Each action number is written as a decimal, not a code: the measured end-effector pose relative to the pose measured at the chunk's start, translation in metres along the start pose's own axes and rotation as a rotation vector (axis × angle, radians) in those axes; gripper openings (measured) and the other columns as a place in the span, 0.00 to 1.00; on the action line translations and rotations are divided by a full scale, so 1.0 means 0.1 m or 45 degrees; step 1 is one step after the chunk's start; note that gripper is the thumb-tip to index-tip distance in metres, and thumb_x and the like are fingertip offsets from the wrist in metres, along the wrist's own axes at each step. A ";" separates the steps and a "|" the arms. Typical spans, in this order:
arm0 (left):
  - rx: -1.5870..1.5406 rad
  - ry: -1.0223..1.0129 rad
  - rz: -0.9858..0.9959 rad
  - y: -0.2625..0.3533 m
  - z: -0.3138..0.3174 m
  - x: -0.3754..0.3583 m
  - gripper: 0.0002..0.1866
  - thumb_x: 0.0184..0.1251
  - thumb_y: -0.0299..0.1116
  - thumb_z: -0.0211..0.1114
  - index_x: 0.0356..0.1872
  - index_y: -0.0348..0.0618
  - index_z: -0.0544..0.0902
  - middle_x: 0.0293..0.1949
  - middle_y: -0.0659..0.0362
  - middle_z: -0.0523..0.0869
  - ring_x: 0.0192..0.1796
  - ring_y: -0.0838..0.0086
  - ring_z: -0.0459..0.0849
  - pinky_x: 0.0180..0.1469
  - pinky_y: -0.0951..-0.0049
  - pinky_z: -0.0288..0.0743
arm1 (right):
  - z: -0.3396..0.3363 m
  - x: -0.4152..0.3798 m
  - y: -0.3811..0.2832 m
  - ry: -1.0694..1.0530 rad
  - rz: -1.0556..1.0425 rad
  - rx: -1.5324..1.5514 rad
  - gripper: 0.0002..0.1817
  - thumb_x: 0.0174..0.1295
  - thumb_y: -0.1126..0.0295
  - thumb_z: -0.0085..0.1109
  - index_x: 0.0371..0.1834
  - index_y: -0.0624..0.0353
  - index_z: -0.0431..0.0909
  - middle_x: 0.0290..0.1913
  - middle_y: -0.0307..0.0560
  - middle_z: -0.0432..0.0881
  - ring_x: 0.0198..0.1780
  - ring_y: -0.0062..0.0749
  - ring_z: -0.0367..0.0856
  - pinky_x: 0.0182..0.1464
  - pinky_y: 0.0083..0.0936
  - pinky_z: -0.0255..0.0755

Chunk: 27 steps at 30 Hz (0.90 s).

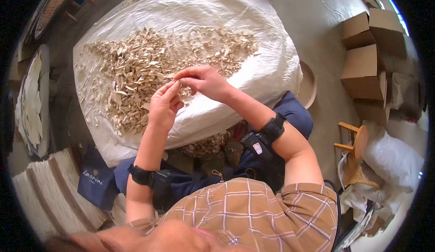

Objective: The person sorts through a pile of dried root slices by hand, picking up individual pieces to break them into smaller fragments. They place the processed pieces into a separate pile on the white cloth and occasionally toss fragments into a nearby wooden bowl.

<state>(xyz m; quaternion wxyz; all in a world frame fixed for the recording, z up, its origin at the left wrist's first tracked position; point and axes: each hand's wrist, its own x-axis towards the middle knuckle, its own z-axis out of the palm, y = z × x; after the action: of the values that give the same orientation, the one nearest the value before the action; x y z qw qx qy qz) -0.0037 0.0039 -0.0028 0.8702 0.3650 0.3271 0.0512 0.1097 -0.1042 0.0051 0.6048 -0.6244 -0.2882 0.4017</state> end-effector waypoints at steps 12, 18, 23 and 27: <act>0.009 0.045 0.022 -0.14 0.12 0.02 0.05 0.59 0.32 0.58 0.32 0.43 0.76 0.18 0.71 0.68 0.18 0.87 0.62 0.21 0.84 0.61 | -0.03 -0.15 -0.04 0.160 0.075 -0.116 0.07 0.52 0.71 0.59 0.31 0.64 0.77 0.24 0.36 0.77 0.24 0.13 0.72 0.26 0.12 0.67; -0.373 -0.151 -0.087 -0.09 0.15 -0.07 0.05 0.63 0.31 0.52 0.33 0.43 0.75 0.20 0.70 0.68 0.20 0.86 0.59 0.24 0.84 0.58 | -0.02 -0.16 -0.01 0.015 0.314 0.668 0.07 0.55 0.70 0.56 0.34 0.62 0.77 0.27 0.36 0.76 0.25 0.15 0.71 0.27 0.15 0.68; -0.402 -0.234 -0.133 -0.03 0.16 -0.11 0.04 0.63 0.31 0.52 0.32 0.44 0.74 0.23 0.69 0.72 0.21 0.86 0.63 0.24 0.84 0.60 | -0.02 -0.14 0.03 -0.054 0.341 0.825 0.08 0.56 0.70 0.55 0.35 0.62 0.75 0.27 0.36 0.75 0.25 0.16 0.71 0.28 0.15 0.68; -0.398 -0.233 -0.131 0.00 0.18 -0.12 0.04 0.63 0.31 0.52 0.33 0.45 0.74 0.24 0.68 0.72 0.22 0.86 0.66 0.24 0.84 0.62 | -0.02 -0.13 0.01 -0.098 0.313 0.849 0.08 0.57 0.70 0.54 0.36 0.62 0.75 0.26 0.35 0.74 0.25 0.16 0.71 0.28 0.16 0.68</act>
<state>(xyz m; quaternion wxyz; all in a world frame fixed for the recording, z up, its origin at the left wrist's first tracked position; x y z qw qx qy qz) -0.0026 -0.0106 0.0132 0.9439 0.2112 0.2529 0.0235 0.1044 -0.1159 0.0061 0.7110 -0.4071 -0.0866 0.5668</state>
